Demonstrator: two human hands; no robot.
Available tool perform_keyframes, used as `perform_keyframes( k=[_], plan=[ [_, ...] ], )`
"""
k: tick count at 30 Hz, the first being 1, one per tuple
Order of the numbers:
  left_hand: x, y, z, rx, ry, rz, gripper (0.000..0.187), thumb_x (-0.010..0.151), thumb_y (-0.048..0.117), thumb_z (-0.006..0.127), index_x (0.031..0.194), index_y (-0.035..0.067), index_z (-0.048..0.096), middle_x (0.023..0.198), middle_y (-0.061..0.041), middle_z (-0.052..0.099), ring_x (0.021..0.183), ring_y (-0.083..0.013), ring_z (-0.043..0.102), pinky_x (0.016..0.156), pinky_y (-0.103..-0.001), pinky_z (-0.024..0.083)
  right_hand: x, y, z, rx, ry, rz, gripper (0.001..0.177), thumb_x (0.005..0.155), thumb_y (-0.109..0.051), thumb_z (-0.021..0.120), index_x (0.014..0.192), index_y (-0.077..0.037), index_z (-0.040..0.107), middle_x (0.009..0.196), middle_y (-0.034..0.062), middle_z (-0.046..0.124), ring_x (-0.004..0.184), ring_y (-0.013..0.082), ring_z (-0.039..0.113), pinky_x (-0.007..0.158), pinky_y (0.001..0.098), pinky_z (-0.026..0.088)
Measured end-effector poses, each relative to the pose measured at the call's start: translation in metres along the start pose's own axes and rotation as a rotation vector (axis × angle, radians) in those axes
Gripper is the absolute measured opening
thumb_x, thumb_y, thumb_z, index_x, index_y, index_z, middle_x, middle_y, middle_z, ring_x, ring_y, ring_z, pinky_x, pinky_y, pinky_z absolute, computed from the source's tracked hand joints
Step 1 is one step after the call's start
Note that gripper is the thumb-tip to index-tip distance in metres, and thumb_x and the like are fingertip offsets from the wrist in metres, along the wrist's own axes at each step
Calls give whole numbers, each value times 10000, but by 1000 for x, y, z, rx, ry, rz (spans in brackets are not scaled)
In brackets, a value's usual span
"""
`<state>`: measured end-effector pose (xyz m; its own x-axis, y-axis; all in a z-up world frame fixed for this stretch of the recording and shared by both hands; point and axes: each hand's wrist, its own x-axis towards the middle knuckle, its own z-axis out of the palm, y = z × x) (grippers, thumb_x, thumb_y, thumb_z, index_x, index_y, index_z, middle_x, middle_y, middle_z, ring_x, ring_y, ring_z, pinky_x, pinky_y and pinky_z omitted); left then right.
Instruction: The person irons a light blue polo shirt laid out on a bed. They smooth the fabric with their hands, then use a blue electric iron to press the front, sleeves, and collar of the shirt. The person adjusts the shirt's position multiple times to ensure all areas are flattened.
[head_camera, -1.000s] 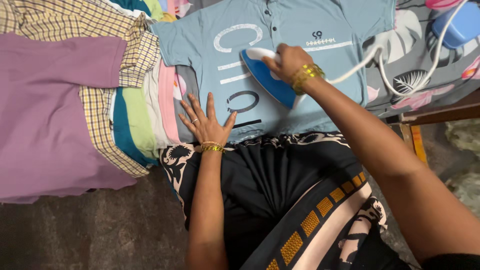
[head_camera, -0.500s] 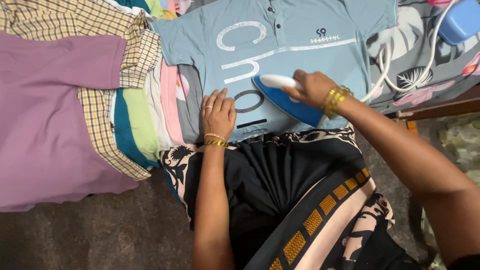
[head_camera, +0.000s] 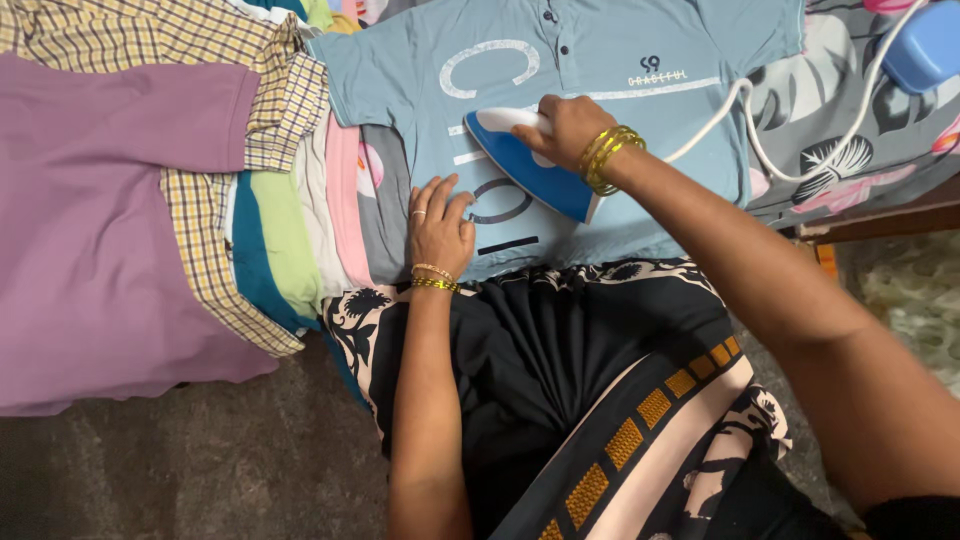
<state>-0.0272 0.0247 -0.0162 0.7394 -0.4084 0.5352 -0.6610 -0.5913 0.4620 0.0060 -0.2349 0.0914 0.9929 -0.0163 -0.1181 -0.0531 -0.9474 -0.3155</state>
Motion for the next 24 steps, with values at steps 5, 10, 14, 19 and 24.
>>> perform_keyframes(
  k=[5,10,14,19,24],
  plan=[
    [-1,-6,1,-39,-6,-54,77,837,59,636,902,92,663,1388,-107,650,1365,-338,551,1213,-532,357,-19,8,-4,-28,-116,-7,590,936,-580,609,1078,-12,683,754,234,714,707,416,730,666,505,589],
    [5,2,2,-51,73,-88,190,877,232,769,1035,128,751,1298,-53,659,1287,-302,553,1159,-518,374,-33,17,-4,18,21,-42,625,970,-591,638,1051,25,702,755,254,708,734,422,722,697,485,589],
    [12,4,5,83,84,-82,170,834,315,815,957,210,764,1221,-1,680,1220,-267,570,1088,-489,392,-28,18,-2,47,18,9,627,964,-585,655,1057,34,705,749,251,710,734,418,723,693,480,587],
    [18,5,7,129,117,-72,119,856,299,787,890,195,739,1150,16,690,1161,-231,598,1063,-481,408,-30,16,-3,57,43,-4,630,951,-590,661,1053,30,713,761,243,715,742,411,727,698,478,588],
    [14,2,3,9,133,-126,90,896,250,765,885,170,725,1073,16,715,1088,-227,637,993,-421,465,-30,14,-3,57,16,13,643,955,-598,648,1070,31,709,761,233,720,741,396,734,692,476,594]
  ],
)
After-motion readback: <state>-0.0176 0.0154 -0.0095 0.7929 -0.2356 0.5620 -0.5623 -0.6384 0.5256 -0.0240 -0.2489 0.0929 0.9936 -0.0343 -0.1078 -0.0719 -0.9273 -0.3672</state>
